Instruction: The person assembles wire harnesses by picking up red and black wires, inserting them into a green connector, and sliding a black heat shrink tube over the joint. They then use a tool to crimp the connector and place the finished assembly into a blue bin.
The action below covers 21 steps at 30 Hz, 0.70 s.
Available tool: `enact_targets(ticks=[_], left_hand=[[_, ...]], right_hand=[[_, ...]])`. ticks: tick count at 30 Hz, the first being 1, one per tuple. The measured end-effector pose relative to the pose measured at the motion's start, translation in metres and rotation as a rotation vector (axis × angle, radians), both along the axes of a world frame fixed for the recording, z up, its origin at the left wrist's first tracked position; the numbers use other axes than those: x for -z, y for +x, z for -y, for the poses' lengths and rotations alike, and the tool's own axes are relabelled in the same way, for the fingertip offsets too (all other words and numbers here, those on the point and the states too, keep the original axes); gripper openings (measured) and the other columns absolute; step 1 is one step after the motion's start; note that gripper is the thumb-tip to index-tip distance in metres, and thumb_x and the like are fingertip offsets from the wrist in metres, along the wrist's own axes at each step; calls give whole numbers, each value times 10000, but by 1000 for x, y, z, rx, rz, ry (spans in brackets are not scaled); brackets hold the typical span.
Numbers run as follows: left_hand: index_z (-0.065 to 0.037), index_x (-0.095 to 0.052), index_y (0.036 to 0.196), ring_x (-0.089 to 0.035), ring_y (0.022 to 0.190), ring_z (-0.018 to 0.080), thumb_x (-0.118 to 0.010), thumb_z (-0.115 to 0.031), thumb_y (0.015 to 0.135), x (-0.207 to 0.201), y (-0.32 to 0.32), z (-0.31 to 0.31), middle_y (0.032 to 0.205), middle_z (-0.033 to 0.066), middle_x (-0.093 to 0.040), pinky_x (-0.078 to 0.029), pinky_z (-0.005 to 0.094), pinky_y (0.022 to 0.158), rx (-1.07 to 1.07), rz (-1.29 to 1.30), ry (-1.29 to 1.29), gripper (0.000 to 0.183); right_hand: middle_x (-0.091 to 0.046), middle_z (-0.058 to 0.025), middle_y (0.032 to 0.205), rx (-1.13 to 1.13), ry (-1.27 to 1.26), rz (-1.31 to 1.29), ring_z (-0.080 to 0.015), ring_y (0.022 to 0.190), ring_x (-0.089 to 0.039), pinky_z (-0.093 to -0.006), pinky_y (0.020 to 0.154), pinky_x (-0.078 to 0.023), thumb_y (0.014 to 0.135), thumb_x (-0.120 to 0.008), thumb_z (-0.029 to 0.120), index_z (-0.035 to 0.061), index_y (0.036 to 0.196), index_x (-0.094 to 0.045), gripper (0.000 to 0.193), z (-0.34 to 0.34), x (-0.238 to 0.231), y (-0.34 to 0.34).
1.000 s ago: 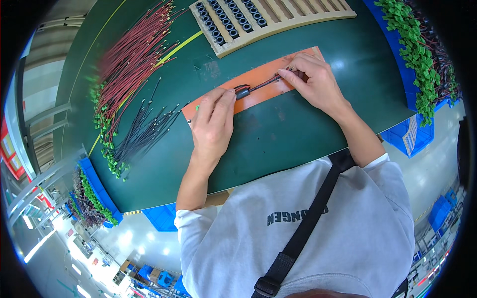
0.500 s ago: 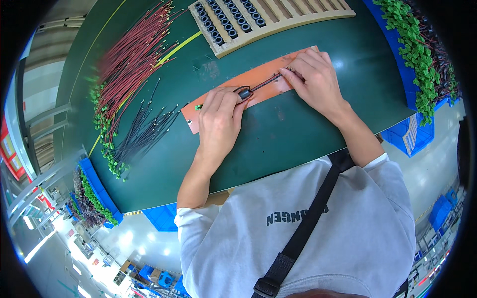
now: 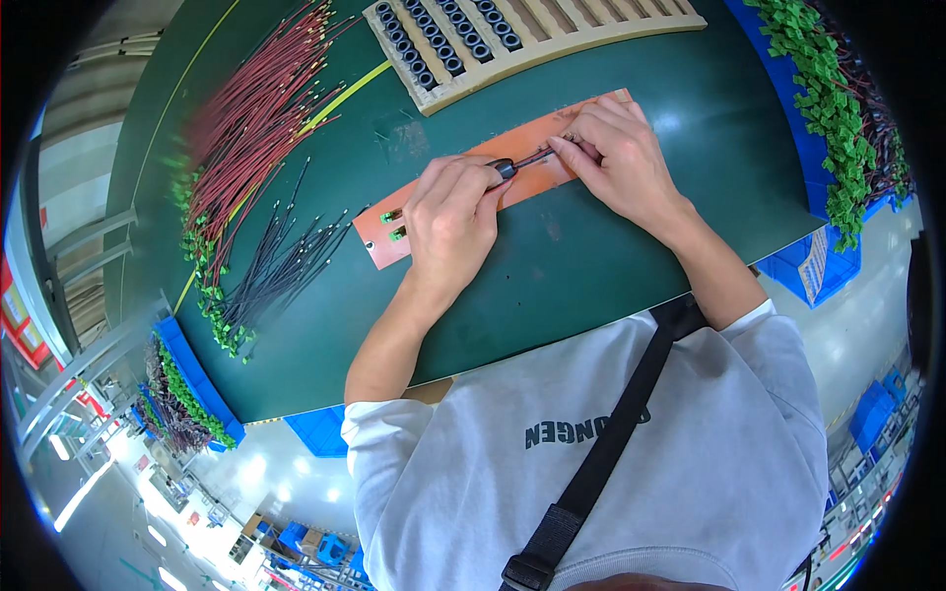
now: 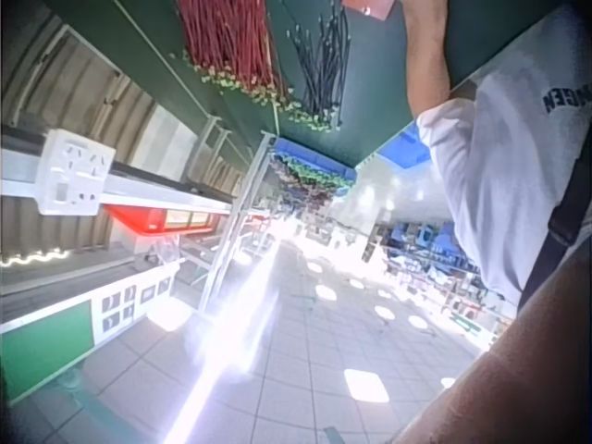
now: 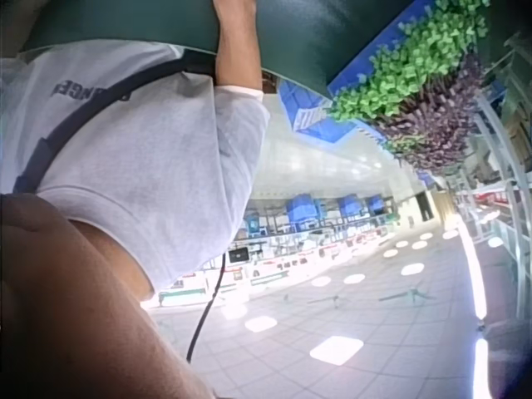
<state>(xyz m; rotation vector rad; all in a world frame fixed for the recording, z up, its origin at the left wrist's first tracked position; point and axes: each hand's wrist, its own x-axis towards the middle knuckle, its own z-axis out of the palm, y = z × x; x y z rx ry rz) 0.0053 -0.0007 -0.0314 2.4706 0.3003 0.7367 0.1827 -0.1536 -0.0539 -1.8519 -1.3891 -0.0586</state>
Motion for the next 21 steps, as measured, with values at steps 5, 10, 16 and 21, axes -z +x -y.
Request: enact_targets(ticks=[5,10,16,21], left_hand=[[-8,-688,862,-727,838,256,-808,47,794,2,11,3,896,110,-754,-587,349,703,22,20,-19,149],[-24,-676,971,-695,824,292,-806,37,780,5,24,13,862,105,-728,-575,401,689,-3,37,-162,239],[-25,-653,1048,-703,831,295,-812,41,786,12,25,14,940,121,-735,-580,400,706,19,76,-161,313],[-21,-656,1087,-695,897,302,-818,33,788,13,20,11,978,118,-736,-575,398,758,30,22,-180,345]], right_hand=[[-653,-68,810,44,-60,-16,-260,795,-590,-386,794,-430,880,-764,125,42,806,-641,165,6,-1,4],[-625,-58,785,66,-81,-28,-256,780,-579,-384,788,-429,886,-759,124,41,808,-631,172,11,-6,11],[-619,-53,773,45,-34,-21,-256,775,-582,-392,783,-426,890,-753,133,46,804,-626,176,11,0,13],[-537,-23,706,143,-33,-164,-215,730,-518,-373,766,-389,935,-733,159,62,790,-599,220,23,10,34]])
